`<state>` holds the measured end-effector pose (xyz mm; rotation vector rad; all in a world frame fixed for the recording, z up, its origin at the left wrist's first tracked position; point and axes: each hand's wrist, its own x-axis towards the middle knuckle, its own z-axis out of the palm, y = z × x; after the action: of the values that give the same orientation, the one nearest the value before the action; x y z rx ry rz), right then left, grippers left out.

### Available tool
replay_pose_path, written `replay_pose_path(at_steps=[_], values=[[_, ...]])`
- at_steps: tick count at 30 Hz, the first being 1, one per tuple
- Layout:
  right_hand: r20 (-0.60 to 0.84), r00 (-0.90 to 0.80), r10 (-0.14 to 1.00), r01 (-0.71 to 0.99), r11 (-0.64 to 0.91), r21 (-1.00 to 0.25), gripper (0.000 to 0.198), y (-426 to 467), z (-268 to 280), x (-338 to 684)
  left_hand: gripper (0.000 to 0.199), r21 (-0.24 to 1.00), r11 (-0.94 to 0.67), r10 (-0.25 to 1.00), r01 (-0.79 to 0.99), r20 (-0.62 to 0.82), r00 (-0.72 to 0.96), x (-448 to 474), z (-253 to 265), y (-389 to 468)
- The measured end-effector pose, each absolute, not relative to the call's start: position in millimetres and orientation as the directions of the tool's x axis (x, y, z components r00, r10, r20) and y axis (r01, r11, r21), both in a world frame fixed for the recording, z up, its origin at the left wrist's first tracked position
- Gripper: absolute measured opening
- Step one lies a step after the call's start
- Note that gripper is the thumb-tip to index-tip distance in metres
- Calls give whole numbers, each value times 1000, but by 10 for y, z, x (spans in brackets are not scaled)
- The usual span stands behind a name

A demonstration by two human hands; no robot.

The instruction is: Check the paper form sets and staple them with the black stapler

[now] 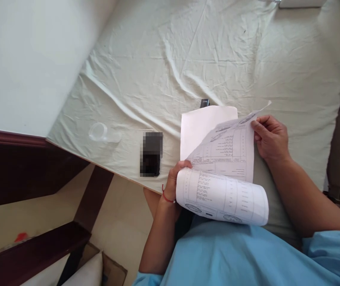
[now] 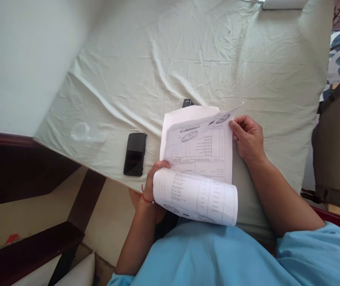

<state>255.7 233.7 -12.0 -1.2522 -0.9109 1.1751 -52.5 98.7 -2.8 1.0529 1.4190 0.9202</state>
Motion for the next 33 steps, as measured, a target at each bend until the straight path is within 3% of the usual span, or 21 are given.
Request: replay_pose_path(at_steps=[14,21,27,33], values=[[-85,155,984,-176,-57,-983,44,2323,-151,2584,20,968,240,971,73,-238,-39,-452,46,983],[33,31,999,-118,37,-992,37,2271,-111,2558,15,975,128,989,183,-140,52,-481,13,1009],[-54,6,999,-189,-52,-981,30,2218,-112,2547,12,967,24,986,252,-65,153,-495,-48,1034],[-133,40,990,-152,-125,-980,28,2209,-118,2520,15,963,5,985,271,-51,165,-489,-25,1044]])
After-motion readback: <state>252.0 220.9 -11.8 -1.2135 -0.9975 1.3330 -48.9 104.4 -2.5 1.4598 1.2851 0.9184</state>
